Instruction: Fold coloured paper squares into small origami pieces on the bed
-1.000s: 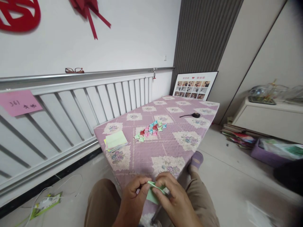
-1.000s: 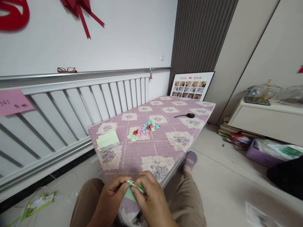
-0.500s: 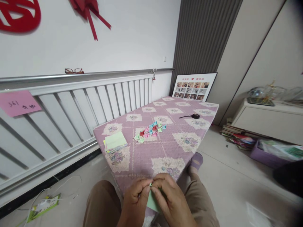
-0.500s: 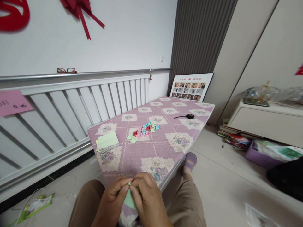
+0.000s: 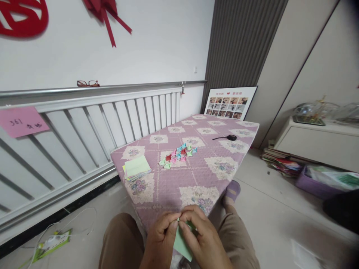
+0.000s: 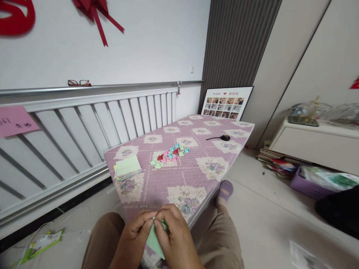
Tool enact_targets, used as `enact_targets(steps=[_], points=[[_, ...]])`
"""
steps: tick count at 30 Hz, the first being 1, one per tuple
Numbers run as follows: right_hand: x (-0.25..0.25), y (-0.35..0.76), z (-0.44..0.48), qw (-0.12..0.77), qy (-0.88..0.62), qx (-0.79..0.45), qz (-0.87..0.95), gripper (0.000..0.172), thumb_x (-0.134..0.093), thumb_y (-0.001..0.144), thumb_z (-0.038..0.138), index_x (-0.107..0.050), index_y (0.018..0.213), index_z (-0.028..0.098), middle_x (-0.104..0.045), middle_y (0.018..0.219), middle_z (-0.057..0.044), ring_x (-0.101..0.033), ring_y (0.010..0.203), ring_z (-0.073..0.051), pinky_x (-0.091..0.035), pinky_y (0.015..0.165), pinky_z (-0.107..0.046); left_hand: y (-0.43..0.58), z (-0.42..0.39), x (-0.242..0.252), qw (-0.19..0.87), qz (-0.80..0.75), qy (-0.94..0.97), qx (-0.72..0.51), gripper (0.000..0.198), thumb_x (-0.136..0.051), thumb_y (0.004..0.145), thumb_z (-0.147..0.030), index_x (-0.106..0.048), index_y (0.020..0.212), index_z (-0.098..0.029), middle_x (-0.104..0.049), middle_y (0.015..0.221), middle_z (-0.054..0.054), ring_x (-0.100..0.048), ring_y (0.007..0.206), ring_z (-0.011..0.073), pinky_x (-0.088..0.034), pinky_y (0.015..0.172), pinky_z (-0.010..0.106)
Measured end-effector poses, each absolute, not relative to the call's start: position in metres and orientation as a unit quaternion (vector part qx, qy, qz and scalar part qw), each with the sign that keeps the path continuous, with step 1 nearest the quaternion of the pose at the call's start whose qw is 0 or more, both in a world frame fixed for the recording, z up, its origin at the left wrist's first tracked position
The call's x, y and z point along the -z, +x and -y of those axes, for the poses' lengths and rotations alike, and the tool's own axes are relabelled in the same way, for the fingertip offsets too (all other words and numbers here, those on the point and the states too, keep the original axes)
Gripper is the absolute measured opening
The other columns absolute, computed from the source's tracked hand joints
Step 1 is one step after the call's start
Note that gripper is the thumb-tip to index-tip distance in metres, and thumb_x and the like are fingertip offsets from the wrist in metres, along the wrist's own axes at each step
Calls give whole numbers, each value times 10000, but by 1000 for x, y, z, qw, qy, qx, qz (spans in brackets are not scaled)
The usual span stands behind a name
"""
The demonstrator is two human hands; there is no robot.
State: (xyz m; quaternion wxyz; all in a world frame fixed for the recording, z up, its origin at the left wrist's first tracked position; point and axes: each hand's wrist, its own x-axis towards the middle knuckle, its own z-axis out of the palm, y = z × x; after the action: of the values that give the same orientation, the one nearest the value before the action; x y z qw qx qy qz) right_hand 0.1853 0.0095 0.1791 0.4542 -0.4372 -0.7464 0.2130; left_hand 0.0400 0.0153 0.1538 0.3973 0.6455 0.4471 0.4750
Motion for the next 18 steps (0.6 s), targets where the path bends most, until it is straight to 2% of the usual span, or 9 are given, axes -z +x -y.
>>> enact_targets(steps=[4,9,13,18], points=[[-176,186,-9,456,-444,-208,743,142,-438,919,190,-522,806,216,-564,881,-31,-571,841,-148,-465,747,-264,40,-14,-149,426,-457,637,-452,269,-497,864,-323,-679,1030,-216,-697,941,48,-624,879,189,-485,828,283],[-177,185,-9,455,-459,-209,734,134,-470,895,197,-534,780,216,-572,881,-37,-577,838,-158,-474,741,-270,40,-9,-143,442,-470,653,-396,296,-445,892,-366,-663,808,-183,-635,731,15,-564,713,167,-464,733,258],[-178,187,-9,435,-472,-240,728,84,-522,849,188,-545,772,216,-581,922,-45,-585,881,-174,-475,764,-281,39,-7,-141,455,-473,646,-389,311,-433,894,-393,-627,771,-184,-597,715,0,-533,707,160,-442,735,253],[-176,189,-9,430,-477,-254,723,128,-522,844,186,-508,718,211,-579,924,-42,-584,882,-171,-461,765,-279,38,-8,-142,482,-465,639,-378,319,-428,891,-420,-610,782,-182,-577,727,-4,-530,743,164,-426,723,246]])
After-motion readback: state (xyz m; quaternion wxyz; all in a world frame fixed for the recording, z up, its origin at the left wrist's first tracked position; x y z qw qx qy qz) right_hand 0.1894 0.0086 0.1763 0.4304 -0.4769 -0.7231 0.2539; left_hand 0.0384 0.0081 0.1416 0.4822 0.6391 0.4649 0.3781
